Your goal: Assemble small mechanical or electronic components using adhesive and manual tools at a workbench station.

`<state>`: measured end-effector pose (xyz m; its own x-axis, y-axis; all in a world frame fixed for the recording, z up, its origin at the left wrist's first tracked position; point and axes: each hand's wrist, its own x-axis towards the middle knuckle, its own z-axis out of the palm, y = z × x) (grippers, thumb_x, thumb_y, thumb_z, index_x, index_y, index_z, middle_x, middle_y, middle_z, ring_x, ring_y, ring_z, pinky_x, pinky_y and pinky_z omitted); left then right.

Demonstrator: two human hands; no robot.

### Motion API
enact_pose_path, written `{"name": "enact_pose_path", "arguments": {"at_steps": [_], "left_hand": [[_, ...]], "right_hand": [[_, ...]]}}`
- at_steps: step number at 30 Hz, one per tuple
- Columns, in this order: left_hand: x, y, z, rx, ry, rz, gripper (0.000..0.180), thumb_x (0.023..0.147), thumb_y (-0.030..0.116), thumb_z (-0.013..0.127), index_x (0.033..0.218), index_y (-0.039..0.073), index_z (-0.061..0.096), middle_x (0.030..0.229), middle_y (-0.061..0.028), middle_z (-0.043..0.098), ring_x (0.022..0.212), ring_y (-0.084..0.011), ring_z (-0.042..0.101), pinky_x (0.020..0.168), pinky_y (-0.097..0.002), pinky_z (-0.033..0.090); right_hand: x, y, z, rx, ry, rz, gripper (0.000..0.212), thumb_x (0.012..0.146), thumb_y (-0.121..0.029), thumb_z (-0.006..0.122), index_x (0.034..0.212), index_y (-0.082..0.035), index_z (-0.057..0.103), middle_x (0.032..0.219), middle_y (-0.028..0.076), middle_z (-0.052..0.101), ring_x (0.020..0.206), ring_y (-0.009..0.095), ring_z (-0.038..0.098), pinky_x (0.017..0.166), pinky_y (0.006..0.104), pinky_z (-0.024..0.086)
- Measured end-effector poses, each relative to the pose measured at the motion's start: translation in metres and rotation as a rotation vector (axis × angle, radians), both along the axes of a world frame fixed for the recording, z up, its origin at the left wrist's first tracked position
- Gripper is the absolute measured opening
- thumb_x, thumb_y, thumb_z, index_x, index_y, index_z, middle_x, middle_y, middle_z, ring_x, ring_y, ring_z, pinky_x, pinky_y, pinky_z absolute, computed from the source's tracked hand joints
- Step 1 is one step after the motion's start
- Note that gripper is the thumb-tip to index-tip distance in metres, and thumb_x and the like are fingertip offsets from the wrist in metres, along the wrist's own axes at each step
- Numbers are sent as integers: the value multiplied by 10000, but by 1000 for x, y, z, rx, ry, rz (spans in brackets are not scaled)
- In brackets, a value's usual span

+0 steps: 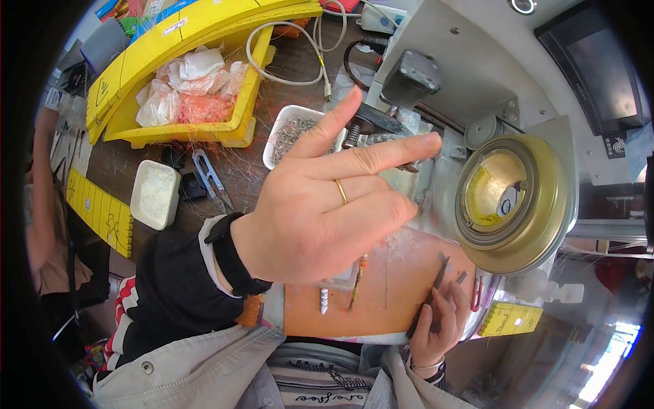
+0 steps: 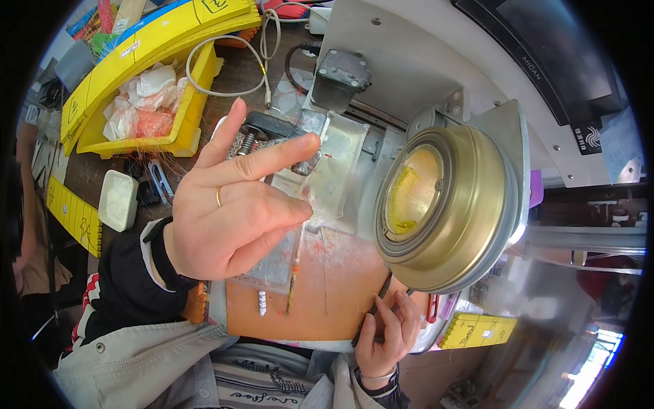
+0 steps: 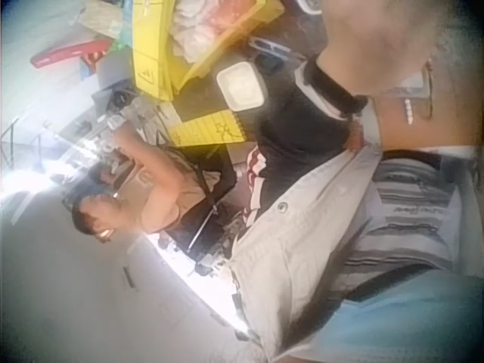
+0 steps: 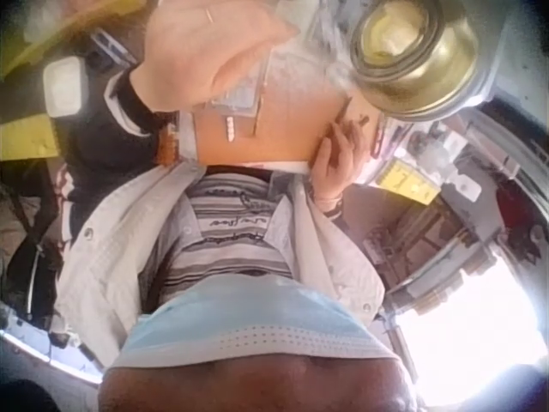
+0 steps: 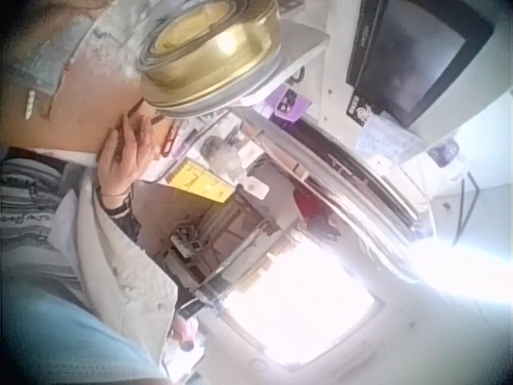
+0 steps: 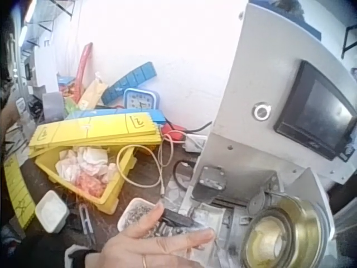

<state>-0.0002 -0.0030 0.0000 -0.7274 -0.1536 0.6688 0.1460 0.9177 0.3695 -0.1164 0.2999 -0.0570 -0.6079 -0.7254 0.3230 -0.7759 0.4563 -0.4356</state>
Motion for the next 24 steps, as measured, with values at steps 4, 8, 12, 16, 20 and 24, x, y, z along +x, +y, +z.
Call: {"name": "enact_pose_path", "arguments": {"at_steps": [4,8,12,16,20,24], "left_hand": [[-1,3,0,17,45,16,101,776,28,721,858,87,710,1002,-119,747,1181,-282,677,1219,-578,210],[-1,3,0,22,47,9,115,770,22,722,866,85,708,1107,-193,730,1149,-285,686,1215,-569,225],[0,0,-1,9,81,28,130,773,0,692,880,74,704,1233,-242,684,1102,-282,698,1212,-556,233],[-6,4,2,3,65,22,115,817,-14,654,895,60,692,1192,-209,708,1161,-294,678,1215,-560,214],[-2,-3,-2,-85,49,42,131,906,-35,592,950,56,676,1038,-114,738,1312,-321,590,1214,-577,187],[1,-3,-2,-75,59,44,102,902,-23,620,942,51,678,1011,-95,738,1300,-318,599,1209,-592,188]], "right_hand": [[0,5,-6,-61,-1,-13,282,837,-137,700,1091,-14,717,1204,194,656,1119,379,607,992,473,429],[-1,13,-5,-180,-17,37,328,873,-196,679,1112,29,681,1187,209,655,1084,350,619,927,436,456],[3,13,15,-387,-424,-41,416,957,-277,613,1202,60,626,1072,195,660,907,239,599,815,342,463],[18,4,88,-576,-712,360,480,1007,-364,562,1177,78,644,940,178,707,855,270,654,784,373,506],[62,-44,137,-653,-995,942,362,988,-273,593,1119,46,703,992,199,732,781,300,696,679,394,517],[83,-85,144,-1027,-848,1030,181,927,-56,612,952,9,779,828,71,721,556,127,614,433,259,364]]}}
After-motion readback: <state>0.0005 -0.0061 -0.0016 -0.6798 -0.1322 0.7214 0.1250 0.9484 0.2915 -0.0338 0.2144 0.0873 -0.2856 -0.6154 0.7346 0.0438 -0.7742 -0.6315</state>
